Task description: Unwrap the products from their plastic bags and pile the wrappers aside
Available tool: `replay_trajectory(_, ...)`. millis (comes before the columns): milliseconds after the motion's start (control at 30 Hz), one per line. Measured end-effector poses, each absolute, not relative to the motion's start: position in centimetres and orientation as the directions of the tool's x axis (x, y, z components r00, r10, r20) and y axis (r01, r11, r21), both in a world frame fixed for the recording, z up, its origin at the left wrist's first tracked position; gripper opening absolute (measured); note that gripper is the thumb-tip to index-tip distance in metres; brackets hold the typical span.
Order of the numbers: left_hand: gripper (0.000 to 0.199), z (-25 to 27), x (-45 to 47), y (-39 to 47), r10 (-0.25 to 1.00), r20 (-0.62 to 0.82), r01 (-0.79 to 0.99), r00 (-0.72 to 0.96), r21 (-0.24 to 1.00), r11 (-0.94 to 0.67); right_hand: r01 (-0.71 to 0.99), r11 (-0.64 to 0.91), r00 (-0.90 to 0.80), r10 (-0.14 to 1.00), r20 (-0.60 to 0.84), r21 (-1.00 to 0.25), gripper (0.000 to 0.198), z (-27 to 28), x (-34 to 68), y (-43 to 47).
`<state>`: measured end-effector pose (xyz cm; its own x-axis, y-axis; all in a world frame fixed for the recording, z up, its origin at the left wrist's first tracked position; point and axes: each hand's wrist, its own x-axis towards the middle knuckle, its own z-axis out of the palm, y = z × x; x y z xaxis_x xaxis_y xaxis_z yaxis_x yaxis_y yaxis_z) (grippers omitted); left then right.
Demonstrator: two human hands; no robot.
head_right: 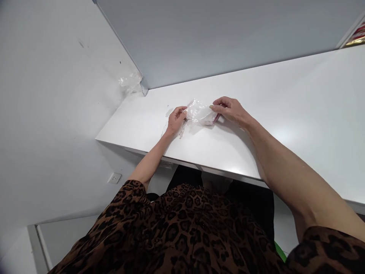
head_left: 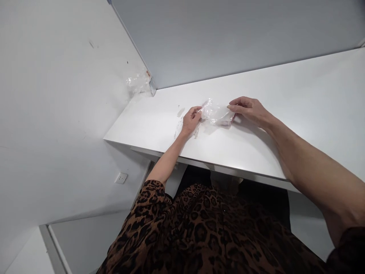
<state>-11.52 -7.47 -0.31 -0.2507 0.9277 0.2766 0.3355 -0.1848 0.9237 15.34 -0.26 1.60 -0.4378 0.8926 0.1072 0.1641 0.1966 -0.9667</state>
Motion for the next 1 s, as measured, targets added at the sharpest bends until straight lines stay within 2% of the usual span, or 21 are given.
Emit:
replay_trajectory(200,0.003,0.3,-11.5,-7.1,0.922,0.201,0.208,-0.330,0.968,-0.137,0.146,0.146,-0.564,0.825,0.039,-0.978,0.053,2.2,16.5,0.1)
replay_trajectory(367,0.018,0.7,-11.1,-7.7,0.931,0.190,0.225,-0.311,0.967,-0.122,0.289,0.239,-0.633,0.774,0.002,-0.927,0.050,2.8,16.9,0.2)
replay_trajectory(533,0.038,0.4,-11.0,-8.0,0.945,0.202,0.210,-0.257,0.966,-0.149,0.333,0.266,-0.649,0.760,-0.015,-0.905,0.051,2.9,17.2,0.3)
replay_trajectory(767,0.060,0.5,-11.0,-7.9,0.940,0.186,0.232,-0.286,0.965,-0.120,0.254,0.250,-0.759,0.651,-0.033,-0.934,0.076,1.7,18.3,1.7)
replay_trajectory(833,0.058,0.5,-11.0,-7.8,0.943,0.175,0.243,-0.284,0.964,-0.106,0.244,0.247,-0.750,0.661,-0.021,-0.938,0.075,1.6,18.3,1.5)
replay_trajectory(1000,0.039,0.4,-10.7,-8.1,0.942,0.210,0.313,-0.262,0.942,-0.123,0.178,0.257,-0.666,0.742,0.076,-0.950,0.065,2.1,17.2,0.1)
